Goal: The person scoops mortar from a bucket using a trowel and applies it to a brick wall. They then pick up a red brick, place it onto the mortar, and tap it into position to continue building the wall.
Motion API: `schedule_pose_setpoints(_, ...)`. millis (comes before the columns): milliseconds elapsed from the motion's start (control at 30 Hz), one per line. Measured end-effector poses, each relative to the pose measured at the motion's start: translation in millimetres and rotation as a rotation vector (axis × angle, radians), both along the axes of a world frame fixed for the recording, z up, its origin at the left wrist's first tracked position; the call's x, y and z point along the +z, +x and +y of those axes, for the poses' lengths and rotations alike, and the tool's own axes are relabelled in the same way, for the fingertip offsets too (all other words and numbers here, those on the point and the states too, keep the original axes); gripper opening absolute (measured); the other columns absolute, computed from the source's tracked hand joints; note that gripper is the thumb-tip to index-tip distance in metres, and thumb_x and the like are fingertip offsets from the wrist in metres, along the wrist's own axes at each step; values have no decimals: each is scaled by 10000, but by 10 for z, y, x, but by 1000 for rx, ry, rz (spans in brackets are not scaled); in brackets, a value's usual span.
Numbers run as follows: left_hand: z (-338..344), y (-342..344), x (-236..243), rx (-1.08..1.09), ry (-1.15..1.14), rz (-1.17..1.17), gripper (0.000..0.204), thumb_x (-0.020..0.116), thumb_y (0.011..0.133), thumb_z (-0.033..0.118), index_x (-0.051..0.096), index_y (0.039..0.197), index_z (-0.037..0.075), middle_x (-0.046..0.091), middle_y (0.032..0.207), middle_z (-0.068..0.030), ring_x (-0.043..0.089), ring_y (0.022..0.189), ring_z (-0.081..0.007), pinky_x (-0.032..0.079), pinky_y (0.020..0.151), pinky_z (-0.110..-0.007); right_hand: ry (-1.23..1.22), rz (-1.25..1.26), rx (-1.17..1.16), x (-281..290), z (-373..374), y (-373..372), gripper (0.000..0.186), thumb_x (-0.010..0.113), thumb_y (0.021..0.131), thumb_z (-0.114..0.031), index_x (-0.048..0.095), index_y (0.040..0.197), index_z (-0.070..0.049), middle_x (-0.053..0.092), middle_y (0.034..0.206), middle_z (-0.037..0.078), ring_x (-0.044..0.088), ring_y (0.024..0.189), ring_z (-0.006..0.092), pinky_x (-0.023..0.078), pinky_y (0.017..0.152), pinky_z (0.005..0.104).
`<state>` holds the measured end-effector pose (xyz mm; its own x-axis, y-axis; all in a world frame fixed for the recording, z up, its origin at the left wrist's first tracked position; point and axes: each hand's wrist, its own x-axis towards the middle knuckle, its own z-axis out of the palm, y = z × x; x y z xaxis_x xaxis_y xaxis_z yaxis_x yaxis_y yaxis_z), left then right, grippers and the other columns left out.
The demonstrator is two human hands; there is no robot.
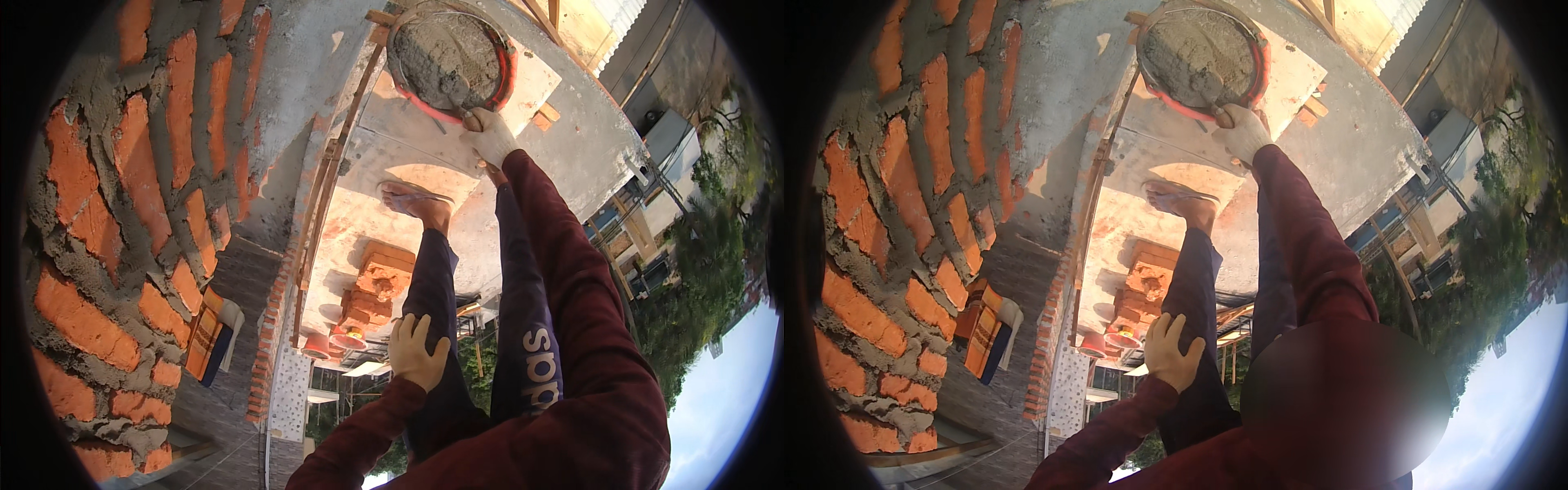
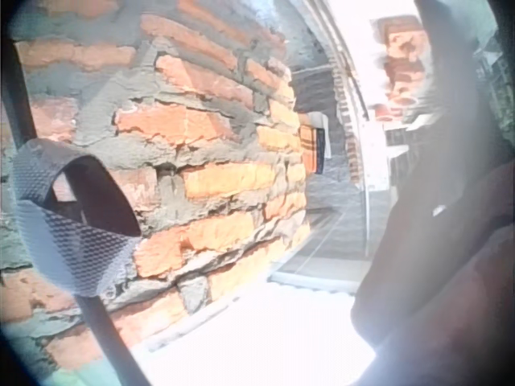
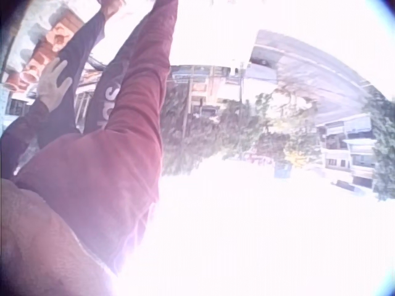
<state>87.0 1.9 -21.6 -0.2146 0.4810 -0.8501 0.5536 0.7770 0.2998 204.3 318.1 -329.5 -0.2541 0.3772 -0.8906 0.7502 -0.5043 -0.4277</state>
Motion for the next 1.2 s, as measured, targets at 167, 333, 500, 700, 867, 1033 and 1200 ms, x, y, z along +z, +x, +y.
schedule_pose_setpoints(167, 28, -27, 10, -3, -21, -23, 616, 797, 854, 364, 663, 1358, 36, 554, 1426, -274, 477, 1356, -511, 398, 1141, -598, 640, -111, 216, -264, -288, 264, 243, 689, 860, -208, 623, 1058, -84, 703, 963, 201, 692, 802, 435, 542, 748, 515)
schedule_pose_setpoints(333, 33, -32, 15, 8, -29, -30, 619, 794, 856, 367, 660, 1365, 42, 559, 1426, -276, 477, 1358, -512, 398, 1140, -599, 463, -377, 363, 336, -53, 219, 301, 696, 915, -247, 618, 1180, -128, 707, 1067, 236, 722, 964, 463, 565, 805, 545)
schedule_pose_setpoints(500, 23, -18, -3, 16, -19, -28, 615, 790, 854, 369, 664, 1361, 43, 567, 1418, -276, 483, 1351, -509, 402, 1135, -597, 598, -349, 376, 678, 82, 137, 327, 661, 845, -207, 633, 1142, -71, 716, 1032, 250, 694, 978, 472, 554, 819, 563)
schedule_pose_setpoints(700, 36, -4, 18, 10, -23, -21, 607, 791, 853, 370, 668, 1353, 49, 562, 1424, -273, 485, 1348, -506, 405, 1130, -596, 522, -127, 183, 315, 52, 193, 299, 674, 952, -289, 670, 1138, -55, 720, 1039, 275, 699, 1013, 471, 549, 849, 536)
schedule_pose_setpoints(867, 2, -18, 17, -12, -23, -27, 611, 792, 853, 373, 663, 1362, 60, 559, 1428, -268, 478, 1356, -505, 401, 1133, -597, 503, -107, 118, 76, 65, 6, 262, 644, 945, -263, 670, 1107, -59, 723, 1021, 263, 691, 974, 487, 528, 816, 564)
schedule_pose_setpoints(1033, 44, -29, 20, -46, -40, -21, 612, 795, 852, 370, 661, 1365, 65, 557, 1434, -262, 470, 1366, -500, 399, 1134, -597, 417, -158, 289, -6, 4, -188, 233, 650, 904, -235, 651, 1070, -71, 729, 1020, 227, 692, 1031, 427, 502, 888, 506)
schedule_pose_setpoints(1200, 107, -72, 2, -60, -20, -15, 610, 798, 848, 364, 663, 1360, 60, 565, 1425, -264, 476, 1360, -496, 404, 1125, -594, 316, 32, 76, -66, -136, -69, 283, 723, 803, -200, 625, 1017, -44, 681, 857, 152, 668, 846, 377, 507, 830, 469)
